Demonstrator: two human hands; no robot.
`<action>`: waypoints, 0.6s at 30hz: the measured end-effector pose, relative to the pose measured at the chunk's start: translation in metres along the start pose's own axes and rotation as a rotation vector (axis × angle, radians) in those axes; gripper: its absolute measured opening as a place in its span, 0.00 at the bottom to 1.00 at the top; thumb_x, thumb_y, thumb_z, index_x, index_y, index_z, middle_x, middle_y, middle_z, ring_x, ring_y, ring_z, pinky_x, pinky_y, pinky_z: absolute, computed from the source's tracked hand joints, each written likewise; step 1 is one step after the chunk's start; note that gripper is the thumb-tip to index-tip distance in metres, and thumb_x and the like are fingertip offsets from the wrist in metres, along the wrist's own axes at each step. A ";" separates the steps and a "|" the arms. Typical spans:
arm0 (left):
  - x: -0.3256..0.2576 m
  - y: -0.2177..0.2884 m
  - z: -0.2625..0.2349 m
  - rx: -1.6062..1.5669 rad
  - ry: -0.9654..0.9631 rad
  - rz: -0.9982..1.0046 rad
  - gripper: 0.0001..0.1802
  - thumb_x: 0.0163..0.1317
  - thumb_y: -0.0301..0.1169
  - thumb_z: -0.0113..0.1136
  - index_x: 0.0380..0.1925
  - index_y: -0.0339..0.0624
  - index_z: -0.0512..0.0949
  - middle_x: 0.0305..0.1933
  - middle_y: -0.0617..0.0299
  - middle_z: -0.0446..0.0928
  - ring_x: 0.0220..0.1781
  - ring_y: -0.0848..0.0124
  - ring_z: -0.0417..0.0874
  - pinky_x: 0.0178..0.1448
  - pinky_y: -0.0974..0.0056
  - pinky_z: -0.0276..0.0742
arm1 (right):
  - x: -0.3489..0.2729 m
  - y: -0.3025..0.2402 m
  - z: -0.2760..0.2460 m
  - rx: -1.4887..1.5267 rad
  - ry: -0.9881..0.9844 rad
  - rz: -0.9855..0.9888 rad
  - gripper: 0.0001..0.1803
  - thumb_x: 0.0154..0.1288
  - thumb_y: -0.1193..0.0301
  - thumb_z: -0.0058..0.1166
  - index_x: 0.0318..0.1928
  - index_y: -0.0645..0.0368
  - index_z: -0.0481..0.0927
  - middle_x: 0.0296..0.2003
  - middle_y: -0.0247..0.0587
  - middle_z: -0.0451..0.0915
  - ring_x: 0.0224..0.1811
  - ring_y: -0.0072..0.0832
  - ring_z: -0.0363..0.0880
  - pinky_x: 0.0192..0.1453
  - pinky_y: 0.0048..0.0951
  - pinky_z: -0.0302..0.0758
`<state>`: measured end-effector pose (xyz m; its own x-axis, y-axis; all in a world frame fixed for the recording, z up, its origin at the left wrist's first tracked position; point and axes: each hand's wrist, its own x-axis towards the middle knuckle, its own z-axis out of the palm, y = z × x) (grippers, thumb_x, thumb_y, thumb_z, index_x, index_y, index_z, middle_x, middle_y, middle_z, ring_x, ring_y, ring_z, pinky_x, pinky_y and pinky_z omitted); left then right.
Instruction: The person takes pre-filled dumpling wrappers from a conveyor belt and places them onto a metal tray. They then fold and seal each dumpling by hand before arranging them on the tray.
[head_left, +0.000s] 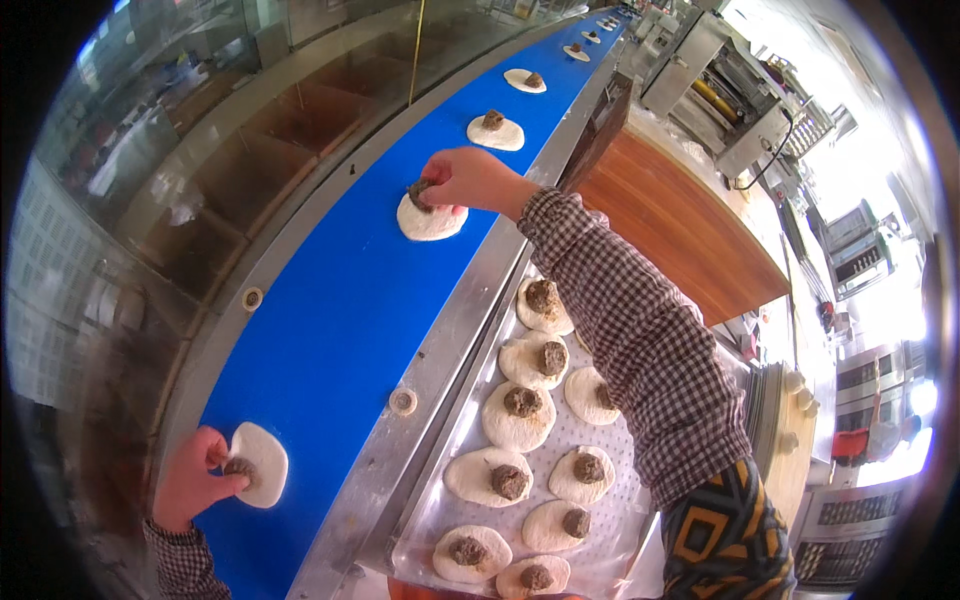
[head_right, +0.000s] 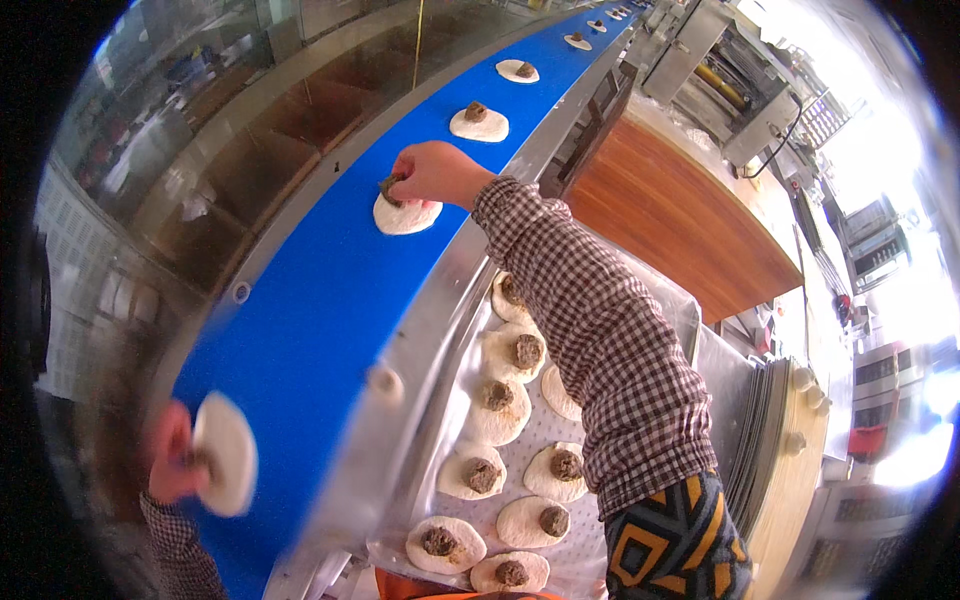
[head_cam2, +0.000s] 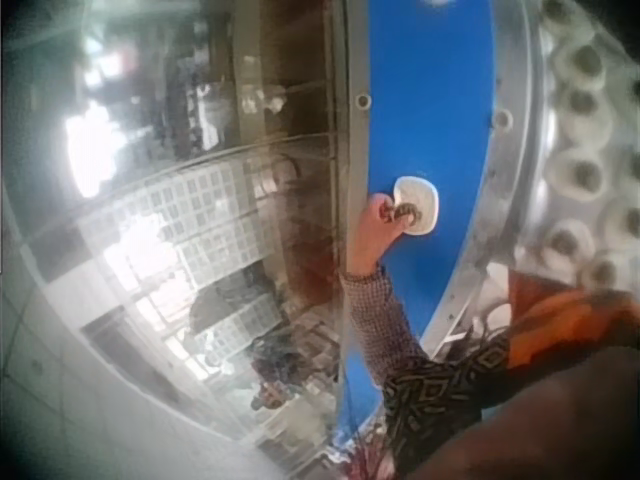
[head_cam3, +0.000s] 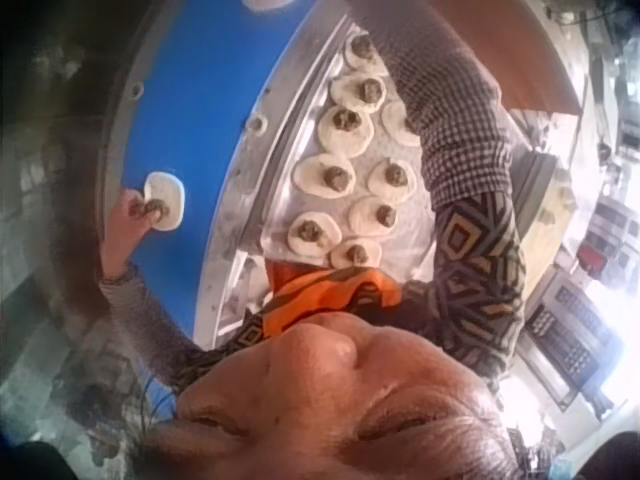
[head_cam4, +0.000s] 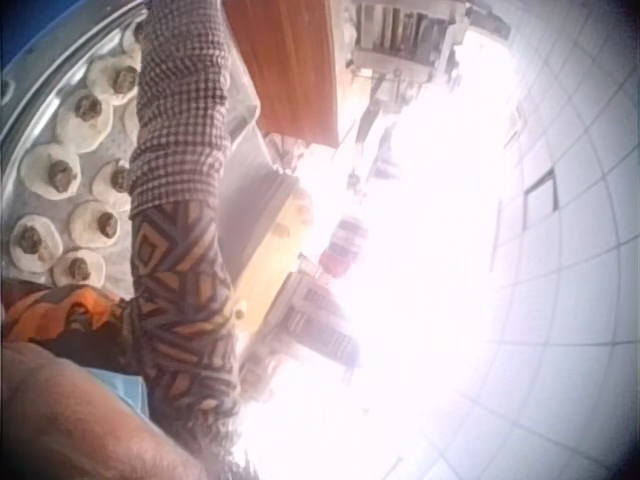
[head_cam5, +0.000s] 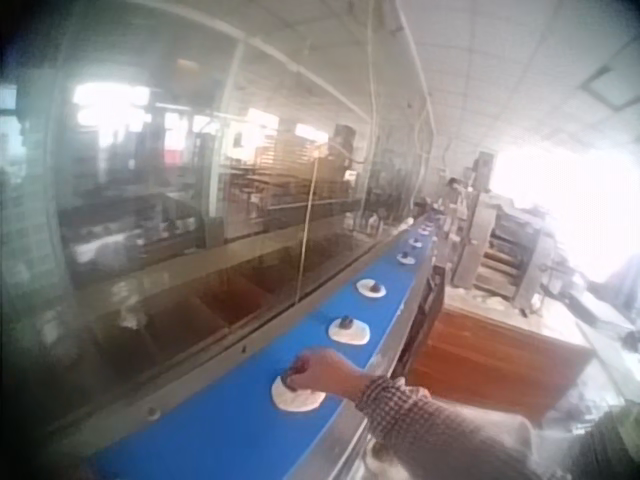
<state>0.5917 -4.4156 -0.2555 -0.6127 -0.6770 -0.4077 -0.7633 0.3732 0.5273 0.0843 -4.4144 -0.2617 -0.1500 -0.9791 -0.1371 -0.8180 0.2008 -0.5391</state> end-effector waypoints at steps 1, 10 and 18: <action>-0.009 -0.013 0.006 -0.134 0.011 -0.063 0.24 0.43 0.34 0.77 0.37 0.40 0.74 0.34 0.58 0.74 0.38 0.66 0.79 0.41 0.65 0.77 | -0.004 -0.006 0.001 0.134 -0.095 0.116 0.24 0.61 0.57 0.62 0.51 0.61 0.80 0.40 0.43 0.85 0.43 0.36 0.82 0.47 0.34 0.80; -0.106 -0.079 0.040 0.282 0.201 0.064 0.21 0.50 0.27 0.69 0.43 0.38 0.71 0.43 0.59 0.73 0.39 0.71 0.77 0.39 0.66 0.74 | -0.012 -0.032 0.051 -0.043 -0.224 0.094 0.39 0.50 0.37 0.61 0.47 0.60 0.85 0.46 0.49 0.83 0.49 0.39 0.81 0.52 0.38 0.76; -0.186 0.013 0.049 0.209 0.319 -0.171 0.20 0.61 0.40 0.64 0.41 0.32 0.75 0.39 0.41 0.75 0.38 0.49 0.77 0.43 0.49 0.71 | -0.114 -0.136 0.080 0.195 0.161 -0.202 0.21 0.45 0.65 0.69 0.40 0.60 0.81 0.36 0.49 0.82 0.40 0.44 0.82 0.44 0.40 0.78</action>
<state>0.6859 -4.2545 -0.2094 -0.4044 -0.8908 -0.2072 -0.8937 0.3367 0.2966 0.2564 -4.3278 -0.2391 -0.0938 -0.9890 0.1140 -0.7208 -0.0115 -0.6930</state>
